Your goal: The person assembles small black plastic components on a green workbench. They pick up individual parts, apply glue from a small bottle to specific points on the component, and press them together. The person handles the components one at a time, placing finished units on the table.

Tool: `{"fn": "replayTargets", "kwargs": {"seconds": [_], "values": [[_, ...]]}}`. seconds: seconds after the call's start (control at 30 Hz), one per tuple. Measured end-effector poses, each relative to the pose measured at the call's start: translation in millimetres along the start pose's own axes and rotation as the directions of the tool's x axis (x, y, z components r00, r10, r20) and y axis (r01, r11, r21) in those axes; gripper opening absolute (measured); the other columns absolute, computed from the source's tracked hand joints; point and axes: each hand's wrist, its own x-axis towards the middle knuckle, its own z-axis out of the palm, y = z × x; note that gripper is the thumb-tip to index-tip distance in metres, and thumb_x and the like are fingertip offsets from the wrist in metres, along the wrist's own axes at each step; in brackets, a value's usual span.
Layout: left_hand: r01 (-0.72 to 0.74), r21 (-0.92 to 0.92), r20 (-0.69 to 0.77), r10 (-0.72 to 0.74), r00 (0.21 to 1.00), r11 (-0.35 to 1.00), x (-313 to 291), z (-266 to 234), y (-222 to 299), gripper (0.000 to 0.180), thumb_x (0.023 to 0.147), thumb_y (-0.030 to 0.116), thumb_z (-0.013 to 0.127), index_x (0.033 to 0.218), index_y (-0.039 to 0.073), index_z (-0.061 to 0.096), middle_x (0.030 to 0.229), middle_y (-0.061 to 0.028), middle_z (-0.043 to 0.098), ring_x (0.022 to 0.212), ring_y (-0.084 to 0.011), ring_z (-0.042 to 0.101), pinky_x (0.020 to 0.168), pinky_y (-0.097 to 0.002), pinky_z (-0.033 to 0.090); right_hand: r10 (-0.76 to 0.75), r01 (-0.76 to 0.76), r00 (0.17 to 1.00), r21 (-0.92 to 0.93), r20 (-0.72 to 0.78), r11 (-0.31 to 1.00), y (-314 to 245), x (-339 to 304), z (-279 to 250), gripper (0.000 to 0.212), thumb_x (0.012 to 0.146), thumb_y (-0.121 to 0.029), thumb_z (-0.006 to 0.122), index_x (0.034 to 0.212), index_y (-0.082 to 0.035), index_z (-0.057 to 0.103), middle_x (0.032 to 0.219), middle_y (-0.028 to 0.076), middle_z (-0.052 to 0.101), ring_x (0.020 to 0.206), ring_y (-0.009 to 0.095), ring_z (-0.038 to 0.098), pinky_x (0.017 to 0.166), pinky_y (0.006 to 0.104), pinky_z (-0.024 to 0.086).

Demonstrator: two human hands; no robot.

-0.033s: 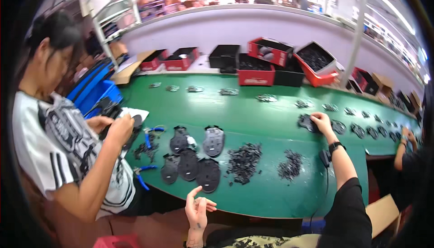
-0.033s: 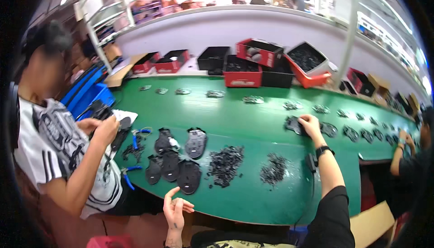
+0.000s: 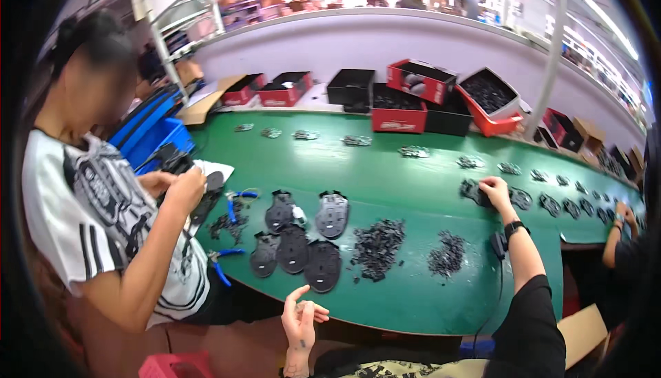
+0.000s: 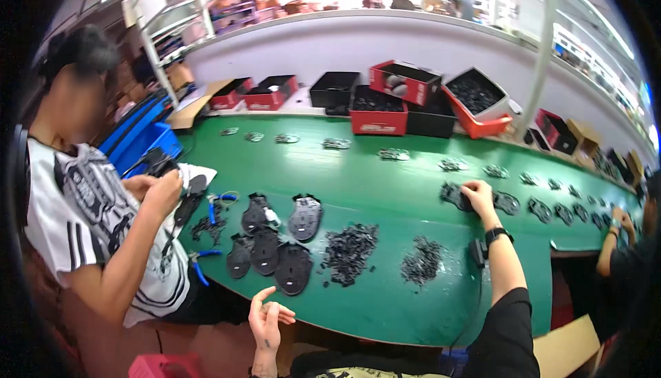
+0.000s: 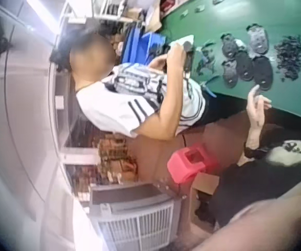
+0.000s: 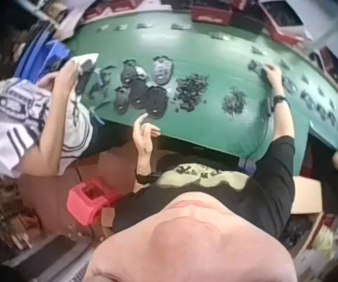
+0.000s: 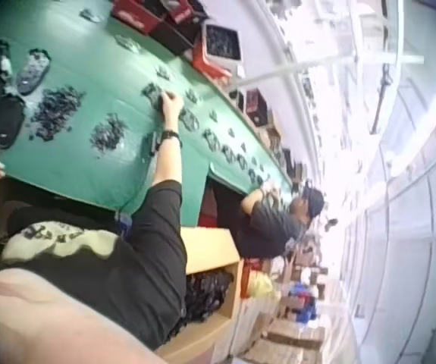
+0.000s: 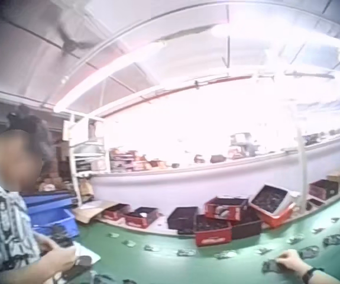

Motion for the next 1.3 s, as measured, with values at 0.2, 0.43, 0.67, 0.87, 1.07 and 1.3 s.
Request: {"fn": "replayTargets", "kwargs": {"seconds": [0.2,0.43,0.67,0.87,1.07,1.3], "values": [[-0.022,0.034,-0.240,0.029,0.970,0.999,-10,-35,6,0.041,0.096,0.020,0.047,0.129,-0.003,0.039,0.067,-0.0099,0.063,0.050,-0.0128,0.058,0.048,-0.0217,0.047,-0.284,0.247,0.925,-0.171,-0.251,0.954,-63,-3,4,0.017,0.067,-0.019,0.075,0.073,-0.003,0.072,0.079,0.015,0.066,0.080,0.028,0.062,0.077,0.0367,0.047],[-0.127,0.310,-0.205,0.197,0.959,0.942,28,-17,-5,0.022,0.090,0.012,0.059,0.108,0.001,0.061,0.078,-0.0057,0.061,0.063,-0.0114,0.056,0.058,-0.0237,0.047,-0.611,0.547,0.677,0.274,0.411,0.791,-306,-80,137,0.018,0.074,-0.022,0.073,0.087,-0.009,0.072,0.088,0.007,0.066,0.088,0.024,0.061,0.081,0.0355,0.048],[-0.131,0.451,-0.216,0.250,0.944,0.883,-7,-45,-15,0.017,0.087,0.007,0.061,0.102,0.000,0.064,0.088,-0.0051,0.061,0.074,-0.0100,0.059,0.064,-0.0236,0.049,-0.582,0.671,0.634,0.011,0.509,0.741,-346,-118,268,0.038,0.061,-0.035,0.080,0.094,-0.018,0.074,0.121,0.008,0.058,0.126,0.038,0.037,0.104,0.0490,0.033],[0.046,0.391,-0.376,0.114,0.920,0.919,-47,-85,-28,0.018,0.092,0.011,0.054,0.102,-0.001,0.063,0.084,-0.0050,0.061,0.072,-0.0089,0.056,0.065,-0.0228,0.046,-0.688,0.732,0.555,0.119,0.468,0.671,-337,-111,272,0.024,0.065,-0.031,0.079,0.081,-0.015,0.071,0.125,0.007,0.057,0.131,0.041,0.033,0.107,0.0502,0.029],[-0.266,0.494,-0.023,0.318,0.948,0.828,25,-40,18,0.031,0.086,0.010,0.060,0.115,-0.001,0.059,0.099,-0.0132,0.062,0.092,-0.0266,0.059,0.084,-0.0367,0.047,-0.560,-0.015,0.600,0.707,0.572,0.707,-344,-164,174,0.022,0.085,-0.010,0.068,0.103,0.000,0.061,0.091,0.004,0.066,0.085,0.010,0.062,0.077,0.0259,0.051],[-0.571,0.715,0.451,0.358,0.818,0.404,127,-8,13,0.051,0.078,0.024,0.071,0.124,0.009,0.056,0.117,-0.0069,0.058,0.112,-0.0285,0.046,0.099,-0.0412,0.034,-0.249,-0.140,0.917,0.838,0.310,0.527,-280,-244,56,0.035,0.089,-0.013,0.057,0.121,-0.001,0.050,0.090,0.008,0.064,0.079,0.013,0.059,0.067,0.0233,0.046]]}}
